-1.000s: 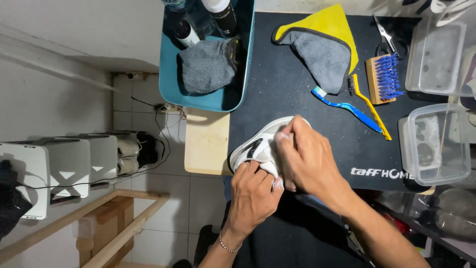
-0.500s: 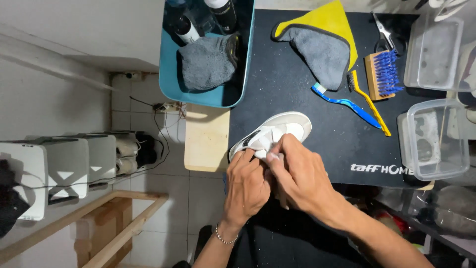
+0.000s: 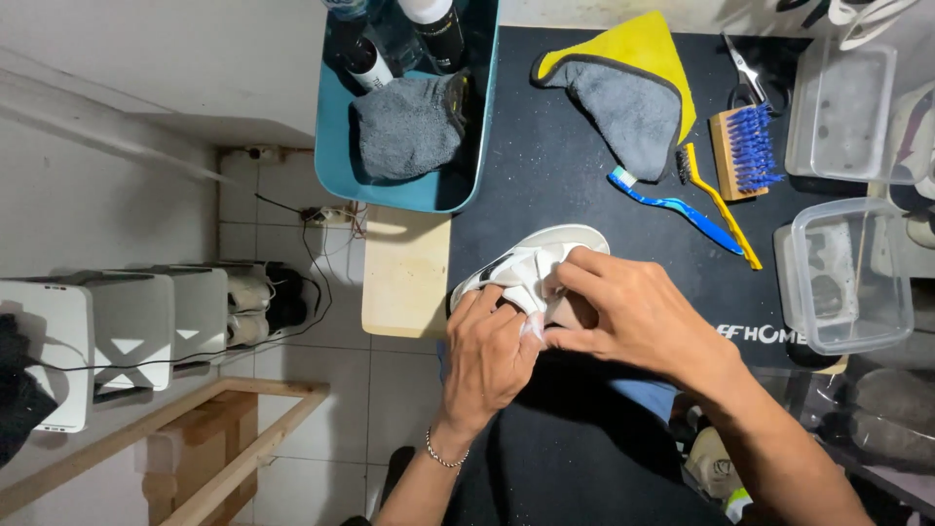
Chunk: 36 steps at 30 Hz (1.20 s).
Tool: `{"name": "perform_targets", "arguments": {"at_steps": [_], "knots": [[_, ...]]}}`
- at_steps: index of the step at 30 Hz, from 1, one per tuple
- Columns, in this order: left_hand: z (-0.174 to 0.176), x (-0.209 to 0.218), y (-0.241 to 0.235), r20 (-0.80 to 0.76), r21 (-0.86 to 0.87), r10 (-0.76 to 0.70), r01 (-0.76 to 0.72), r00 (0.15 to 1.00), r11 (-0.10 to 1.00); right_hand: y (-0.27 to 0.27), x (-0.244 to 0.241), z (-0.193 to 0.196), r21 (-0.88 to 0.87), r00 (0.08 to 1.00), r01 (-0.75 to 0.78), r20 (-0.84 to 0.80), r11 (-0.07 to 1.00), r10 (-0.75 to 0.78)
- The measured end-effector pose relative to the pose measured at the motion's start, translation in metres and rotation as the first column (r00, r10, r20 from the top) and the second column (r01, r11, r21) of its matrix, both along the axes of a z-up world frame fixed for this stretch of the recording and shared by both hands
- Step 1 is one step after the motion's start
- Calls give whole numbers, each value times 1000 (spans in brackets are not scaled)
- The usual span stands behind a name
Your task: The person scrubs a white sneaker with a wooden brush, focusing on the upper and strap areas. They then wipe the shoe with a yellow and gray cloth to remove residue. The person adjusts the shoe's strap and continues scrubbing the surface with the brush.
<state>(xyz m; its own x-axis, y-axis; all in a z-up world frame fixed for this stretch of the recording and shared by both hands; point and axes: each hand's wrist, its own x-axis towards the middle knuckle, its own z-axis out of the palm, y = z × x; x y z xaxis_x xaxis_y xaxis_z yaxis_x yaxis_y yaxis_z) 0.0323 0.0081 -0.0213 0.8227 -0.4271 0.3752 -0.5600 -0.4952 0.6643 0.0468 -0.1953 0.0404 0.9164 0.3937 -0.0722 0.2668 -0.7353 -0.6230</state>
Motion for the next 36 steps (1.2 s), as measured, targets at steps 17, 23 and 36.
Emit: {"name": "perform_targets", "arguments": {"at_steps": [17,23,36], "knots": [[-17,-15,-1,161,-100,-20,37,987,994,-26,48,-8,341,924,105,-380,934,35],[-16,-11,-3,146,-96,-18,32,989,995,-39,44,-23,356,908,139,-419,924,24],[2,4,-19,115,54,159,-166,981,985,-71,6,-30,173,861,355,-442,919,-249]]}}
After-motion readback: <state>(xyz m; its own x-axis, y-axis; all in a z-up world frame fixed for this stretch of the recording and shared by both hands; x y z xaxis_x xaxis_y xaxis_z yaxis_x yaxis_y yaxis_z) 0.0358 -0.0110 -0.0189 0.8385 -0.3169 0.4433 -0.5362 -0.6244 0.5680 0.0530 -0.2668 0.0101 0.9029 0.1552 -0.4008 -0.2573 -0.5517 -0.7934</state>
